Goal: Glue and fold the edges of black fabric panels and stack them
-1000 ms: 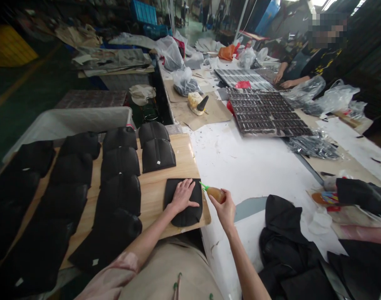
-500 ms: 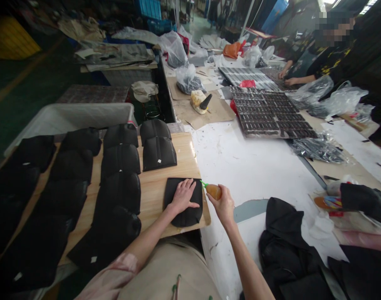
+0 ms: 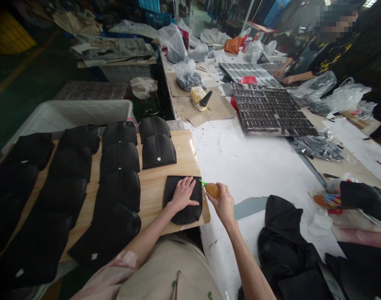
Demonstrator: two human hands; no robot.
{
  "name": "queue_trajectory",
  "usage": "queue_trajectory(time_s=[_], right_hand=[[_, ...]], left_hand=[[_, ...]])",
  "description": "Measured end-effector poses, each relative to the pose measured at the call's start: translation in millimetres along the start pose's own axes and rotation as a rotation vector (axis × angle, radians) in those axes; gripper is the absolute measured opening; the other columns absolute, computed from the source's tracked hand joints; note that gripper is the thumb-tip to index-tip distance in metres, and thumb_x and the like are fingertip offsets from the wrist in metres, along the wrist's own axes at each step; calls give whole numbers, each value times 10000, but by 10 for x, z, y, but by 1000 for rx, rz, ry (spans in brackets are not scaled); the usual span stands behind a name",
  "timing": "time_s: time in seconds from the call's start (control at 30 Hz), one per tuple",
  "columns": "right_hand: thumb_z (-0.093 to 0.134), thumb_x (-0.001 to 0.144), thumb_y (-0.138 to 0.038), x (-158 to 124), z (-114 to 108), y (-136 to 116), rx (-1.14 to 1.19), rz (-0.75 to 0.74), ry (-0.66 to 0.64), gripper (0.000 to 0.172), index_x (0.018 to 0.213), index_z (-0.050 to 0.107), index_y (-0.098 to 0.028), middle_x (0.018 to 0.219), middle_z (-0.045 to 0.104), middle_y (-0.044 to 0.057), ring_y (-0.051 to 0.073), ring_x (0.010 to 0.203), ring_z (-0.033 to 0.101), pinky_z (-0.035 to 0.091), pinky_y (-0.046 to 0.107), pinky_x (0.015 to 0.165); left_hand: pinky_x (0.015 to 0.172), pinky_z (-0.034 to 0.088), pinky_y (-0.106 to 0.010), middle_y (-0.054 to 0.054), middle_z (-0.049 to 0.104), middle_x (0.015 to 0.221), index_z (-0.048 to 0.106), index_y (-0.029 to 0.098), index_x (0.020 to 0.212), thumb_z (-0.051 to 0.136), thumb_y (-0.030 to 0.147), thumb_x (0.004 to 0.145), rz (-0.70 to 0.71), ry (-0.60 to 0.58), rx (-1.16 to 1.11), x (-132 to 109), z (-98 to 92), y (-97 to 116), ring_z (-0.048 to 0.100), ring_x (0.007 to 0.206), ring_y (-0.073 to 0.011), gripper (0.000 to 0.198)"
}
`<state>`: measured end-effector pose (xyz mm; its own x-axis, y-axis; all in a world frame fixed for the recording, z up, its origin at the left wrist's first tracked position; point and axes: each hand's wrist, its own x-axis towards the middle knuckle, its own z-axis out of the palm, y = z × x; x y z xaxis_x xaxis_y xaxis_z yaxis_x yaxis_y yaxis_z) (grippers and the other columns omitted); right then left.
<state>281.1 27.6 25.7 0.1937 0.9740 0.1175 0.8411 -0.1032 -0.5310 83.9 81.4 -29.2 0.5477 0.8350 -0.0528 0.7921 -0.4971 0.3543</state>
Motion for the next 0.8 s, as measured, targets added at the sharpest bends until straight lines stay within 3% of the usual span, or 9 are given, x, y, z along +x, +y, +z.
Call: queue_trajectory(time_s=[0.37, 0.8], right_hand=[[534, 873, -629, -66, -39, 17, -17, -17, 10, 508, 1158, 558, -209, 1076, 643, 104, 274, 896, 645, 500, 375, 737], [542, 839, -708, -252, -86, 27, -35, -10, 25, 582, 1138, 571, -209, 1060, 663, 96, 279, 869, 663, 509, 372, 702]], left_hand=[[1122, 296, -477, -193, 409, 1486, 447, 135, 1399, 755, 654, 659, 1, -20, 24, -8, -62, 13, 373, 1353, -358, 955], [1119, 303, -486, -195, 412, 1491, 454, 141, 1391, 781, 631, 645, -3, -25, 0, -6, -94, 16, 383, 1352, -364, 950]])
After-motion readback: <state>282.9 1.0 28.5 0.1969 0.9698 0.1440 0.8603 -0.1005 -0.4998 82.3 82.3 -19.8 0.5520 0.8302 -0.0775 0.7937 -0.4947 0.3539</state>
